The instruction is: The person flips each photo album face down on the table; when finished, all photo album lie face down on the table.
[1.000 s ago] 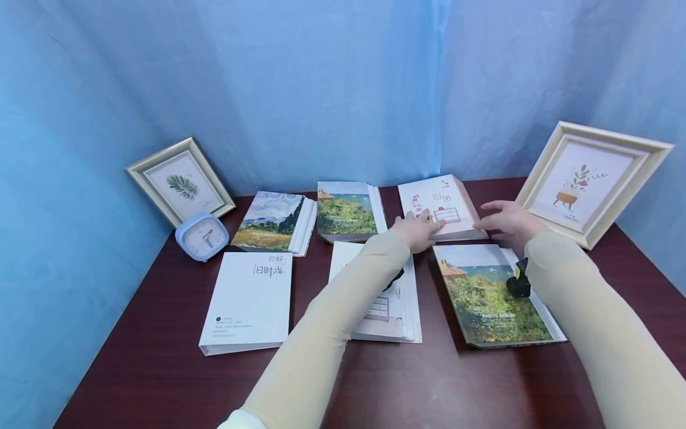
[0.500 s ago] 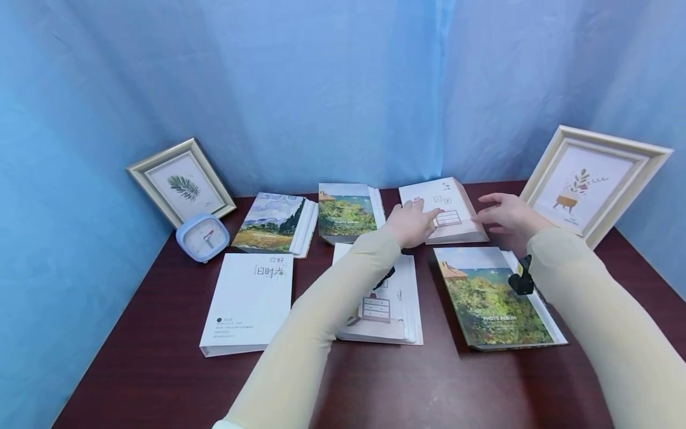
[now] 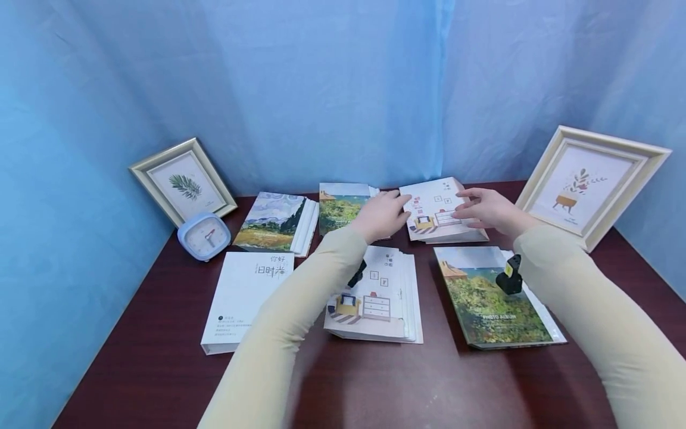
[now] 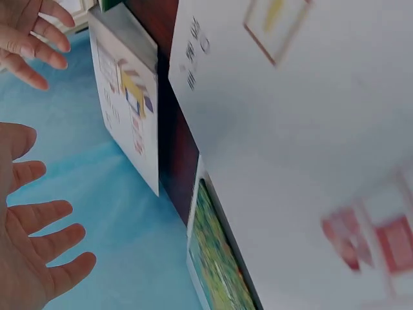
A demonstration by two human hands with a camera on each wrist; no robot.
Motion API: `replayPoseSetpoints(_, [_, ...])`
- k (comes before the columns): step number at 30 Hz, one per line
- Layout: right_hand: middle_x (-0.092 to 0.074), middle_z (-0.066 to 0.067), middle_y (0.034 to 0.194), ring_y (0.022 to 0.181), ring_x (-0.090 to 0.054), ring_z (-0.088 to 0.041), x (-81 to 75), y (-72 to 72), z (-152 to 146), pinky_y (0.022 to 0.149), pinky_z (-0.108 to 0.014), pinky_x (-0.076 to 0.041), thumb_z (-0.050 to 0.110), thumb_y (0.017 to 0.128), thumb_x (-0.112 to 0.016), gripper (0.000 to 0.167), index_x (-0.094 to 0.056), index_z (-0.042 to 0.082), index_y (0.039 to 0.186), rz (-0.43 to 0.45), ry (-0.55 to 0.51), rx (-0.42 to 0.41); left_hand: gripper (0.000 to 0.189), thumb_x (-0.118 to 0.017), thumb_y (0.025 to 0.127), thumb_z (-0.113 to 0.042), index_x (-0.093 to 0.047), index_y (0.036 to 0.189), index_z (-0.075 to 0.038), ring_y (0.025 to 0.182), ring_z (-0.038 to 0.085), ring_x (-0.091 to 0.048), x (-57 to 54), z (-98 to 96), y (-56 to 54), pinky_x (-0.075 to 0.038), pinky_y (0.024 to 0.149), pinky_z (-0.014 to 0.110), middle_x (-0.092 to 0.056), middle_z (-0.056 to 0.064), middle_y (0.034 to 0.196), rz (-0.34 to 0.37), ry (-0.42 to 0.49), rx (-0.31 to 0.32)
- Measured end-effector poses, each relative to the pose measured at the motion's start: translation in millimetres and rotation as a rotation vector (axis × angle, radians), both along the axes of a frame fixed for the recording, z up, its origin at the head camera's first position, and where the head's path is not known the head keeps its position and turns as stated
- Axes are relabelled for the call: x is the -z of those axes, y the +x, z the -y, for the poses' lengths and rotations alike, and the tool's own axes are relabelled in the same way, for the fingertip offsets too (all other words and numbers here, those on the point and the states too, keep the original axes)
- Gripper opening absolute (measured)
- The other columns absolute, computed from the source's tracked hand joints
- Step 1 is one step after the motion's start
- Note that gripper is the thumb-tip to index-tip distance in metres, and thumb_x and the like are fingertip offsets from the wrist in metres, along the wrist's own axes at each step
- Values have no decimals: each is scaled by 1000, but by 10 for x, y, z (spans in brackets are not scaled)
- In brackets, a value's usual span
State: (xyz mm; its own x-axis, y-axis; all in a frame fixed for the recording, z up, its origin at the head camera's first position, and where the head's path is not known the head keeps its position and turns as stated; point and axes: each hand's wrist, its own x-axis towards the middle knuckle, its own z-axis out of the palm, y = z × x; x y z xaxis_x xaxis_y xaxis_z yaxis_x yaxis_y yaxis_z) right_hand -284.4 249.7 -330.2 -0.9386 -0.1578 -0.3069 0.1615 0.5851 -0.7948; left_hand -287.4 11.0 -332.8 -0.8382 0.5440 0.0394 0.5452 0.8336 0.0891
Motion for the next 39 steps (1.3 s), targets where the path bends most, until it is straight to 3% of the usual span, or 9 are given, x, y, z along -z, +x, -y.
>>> replayPoseSetpoints(6, [-36,-31,142,128,-43,-41,-23,-7,184,103,-51,-40,22,95,-59,72,-18,3,151,6,-25,-51,48,-39,102,-33,-37,146,-15,138,25,-36,-25,302,-33,-30,113,37,-38,10,149,86,135,-68])
replayPoseSetpoints(17, [-39,-28,139,128,-42,-40,-23,-48,529,105,-50,-38,21,93,-61,70,-23,3,150,-4,-66,-72,48,-43,102,-32,-38,146,-13,136,28,-39,44,796,-67,-33,111,41,-37,14,149,125,248,-178])
replayPoseSetpoints(24, [-35,-27,144,130,-41,-39,12,-74,705,106,-50,-38,21,93,-60,70,-23,5,150,-19,-82,-94,48,-45,101,-30,-39,145,-12,135,29,-39,43,1000,-63,-35,109,43,-38,14,149,127,282,-228])
replayPoseSetpoints(39, [-26,-24,151,136,-33,-38,126,-117,949,105,-51,-38,25,93,-60,71,-21,6,150,21,-92,-54,51,-42,102,-33,-34,147,-10,138,31,-32,96,1350,-69,-32,110,46,-29,15,152,232,501,-339])
